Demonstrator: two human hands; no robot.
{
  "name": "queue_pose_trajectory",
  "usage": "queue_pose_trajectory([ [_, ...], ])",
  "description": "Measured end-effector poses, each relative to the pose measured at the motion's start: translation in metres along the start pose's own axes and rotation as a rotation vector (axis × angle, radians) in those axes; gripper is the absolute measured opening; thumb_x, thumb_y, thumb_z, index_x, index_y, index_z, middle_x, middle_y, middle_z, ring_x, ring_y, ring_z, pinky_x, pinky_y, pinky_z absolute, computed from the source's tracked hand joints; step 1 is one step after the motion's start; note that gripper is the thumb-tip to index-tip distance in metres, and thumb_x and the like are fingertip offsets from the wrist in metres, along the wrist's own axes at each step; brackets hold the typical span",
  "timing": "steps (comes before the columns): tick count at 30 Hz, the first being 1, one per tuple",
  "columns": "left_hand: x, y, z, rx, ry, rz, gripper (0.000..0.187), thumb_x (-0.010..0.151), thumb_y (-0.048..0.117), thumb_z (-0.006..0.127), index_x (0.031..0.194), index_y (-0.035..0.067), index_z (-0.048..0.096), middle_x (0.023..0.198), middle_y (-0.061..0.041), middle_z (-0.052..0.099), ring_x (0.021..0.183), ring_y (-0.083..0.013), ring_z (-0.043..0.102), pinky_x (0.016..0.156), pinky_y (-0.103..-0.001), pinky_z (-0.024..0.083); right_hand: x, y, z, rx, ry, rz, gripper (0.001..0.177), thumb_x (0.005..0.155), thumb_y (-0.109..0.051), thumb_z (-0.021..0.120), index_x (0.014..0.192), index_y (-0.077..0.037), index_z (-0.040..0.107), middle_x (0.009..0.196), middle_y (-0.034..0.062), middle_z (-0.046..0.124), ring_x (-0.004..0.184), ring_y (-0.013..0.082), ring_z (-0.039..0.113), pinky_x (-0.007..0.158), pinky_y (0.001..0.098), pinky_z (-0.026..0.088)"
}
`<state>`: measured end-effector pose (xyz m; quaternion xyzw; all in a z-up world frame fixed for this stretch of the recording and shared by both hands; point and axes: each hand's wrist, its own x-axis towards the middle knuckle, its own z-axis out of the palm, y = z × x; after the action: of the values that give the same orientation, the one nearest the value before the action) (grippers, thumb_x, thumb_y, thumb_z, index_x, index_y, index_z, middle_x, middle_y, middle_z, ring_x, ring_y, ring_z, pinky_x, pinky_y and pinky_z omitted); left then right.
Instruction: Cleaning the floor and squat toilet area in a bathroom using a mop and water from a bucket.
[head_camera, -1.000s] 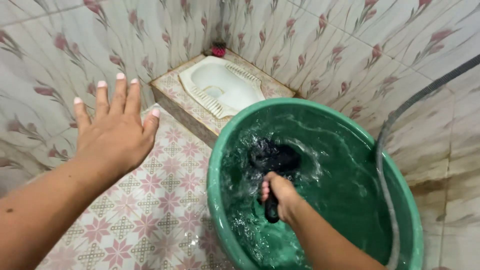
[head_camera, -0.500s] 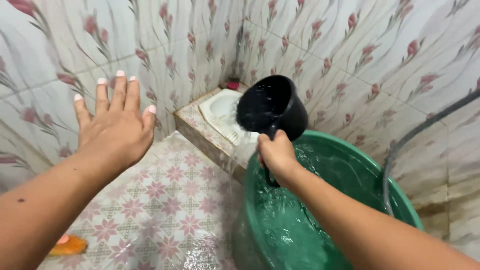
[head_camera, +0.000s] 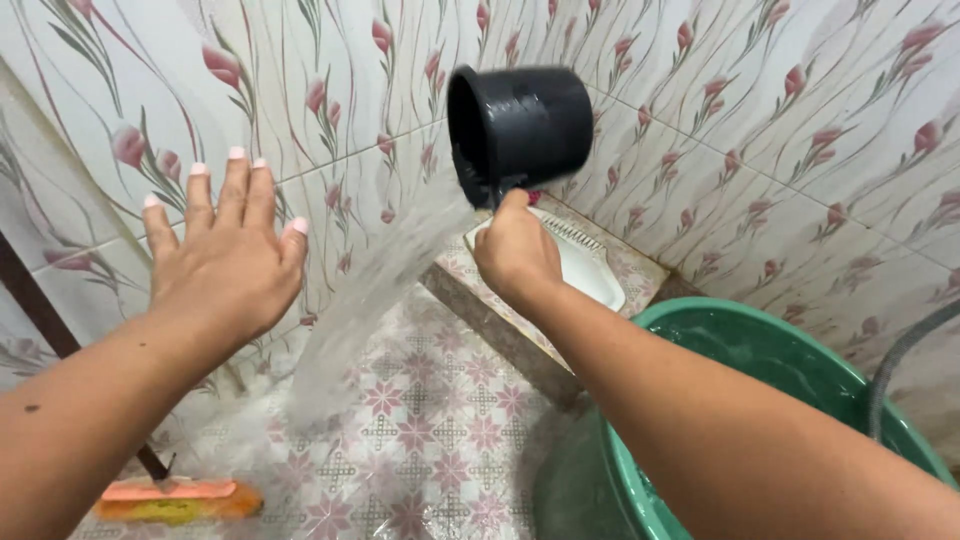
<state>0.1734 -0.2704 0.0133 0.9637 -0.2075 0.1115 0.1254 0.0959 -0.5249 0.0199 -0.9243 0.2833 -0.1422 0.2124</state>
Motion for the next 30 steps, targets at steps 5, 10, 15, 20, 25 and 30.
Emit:
queue_pose_trajectory([
  [5, 0.008, -0.007, 0.0, -0.014, 0.003, 0.015, 0.076, 0.096, 0.049, 0.027, 0.162, 0.014, 0.012, 0.171, -0.006, 0.002, 0.152, -0.0328, -0.001, 0.115, -0.062, -0.002, 0.01, -0.01, 0.002, -0.056, 0.051, -0.073, 0.038, 0.092, -0.016, 0.055, 0.122, 0.004, 0.044, 0.107, 0.0324, 0.069, 0.104, 0.0481, 0.067, 0.094, 0.0544, 0.048],
  [10, 0.018, 0.006, 0.007, -0.016, 0.001, 0.053, 0.075, 0.096, 0.05, 0.027, 0.159, 0.012, 0.01, 0.168, -0.006, 0.002, 0.152, -0.0324, -0.001, 0.116, -0.063, -0.001, 0.039, 0.024, 0.009, -0.048, 0.118, -0.04, 0.042, 0.092, -0.021, 0.058, 0.121, 0.005, 0.043, 0.108, 0.0323, 0.066, 0.104, 0.0491, 0.065, 0.091, 0.0554, 0.048],
  [15, 0.029, 0.045, 0.023, -0.045, -0.031, 0.117, 0.078, 0.096, 0.053, 0.024, 0.163, 0.016, 0.007, 0.172, -0.004, -0.002, 0.153, -0.0314, -0.004, 0.114, -0.06, -0.004, 0.032, 0.074, -0.009, 0.534, -0.08, 0.271, 0.036, 0.093, -0.019, 0.059, 0.096, 0.015, 0.067, 0.083, 0.0205, 0.072, 0.064, 0.0264, 0.068, 0.058, 0.0423, 0.055],
  [20, 0.028, 0.093, 0.041, -0.096, -0.031, 0.204, 0.076, 0.098, 0.054, 0.025, 0.16, 0.013, 0.012, 0.169, -0.005, 0.003, 0.152, -0.0322, 0.0, 0.117, -0.062, -0.002, 0.01, 0.121, -0.037, 0.447, 0.025, 0.356, 0.029, 0.092, -0.021, 0.058, 0.094, 0.008, 0.059, 0.073, 0.0121, 0.068, 0.052, 0.0186, 0.063, 0.046, 0.0371, 0.053],
  [25, 0.024, 0.143, 0.063, -0.135, -0.059, 0.297, 0.075, 0.1, 0.055, 0.025, 0.159, 0.011, 0.014, 0.168, -0.007, 0.005, 0.153, -0.0341, 0.001, 0.116, -0.063, -0.001, -0.009, 0.189, -0.047, 0.389, 0.138, 0.47, 0.04, 0.098, -0.034, 0.057, 0.095, 0.006, 0.056, 0.071, 0.0114, 0.067, 0.052, 0.0213, 0.064, 0.046, 0.039, 0.052],
  [30, 0.009, 0.176, 0.091, -0.162, -0.126, 0.331, 0.077, 0.098, 0.055, 0.024, 0.161, 0.012, 0.013, 0.167, -0.007, 0.004, 0.152, -0.0334, 0.0, 0.116, -0.063, -0.002, -0.044, 0.261, -0.043, 0.191, 0.141, 0.669, 0.052, 0.1, -0.038, 0.058, 0.118, 0.009, 0.046, 0.077, 0.0193, 0.07, 0.057, 0.0294, 0.069, 0.054, 0.0419, 0.056],
])
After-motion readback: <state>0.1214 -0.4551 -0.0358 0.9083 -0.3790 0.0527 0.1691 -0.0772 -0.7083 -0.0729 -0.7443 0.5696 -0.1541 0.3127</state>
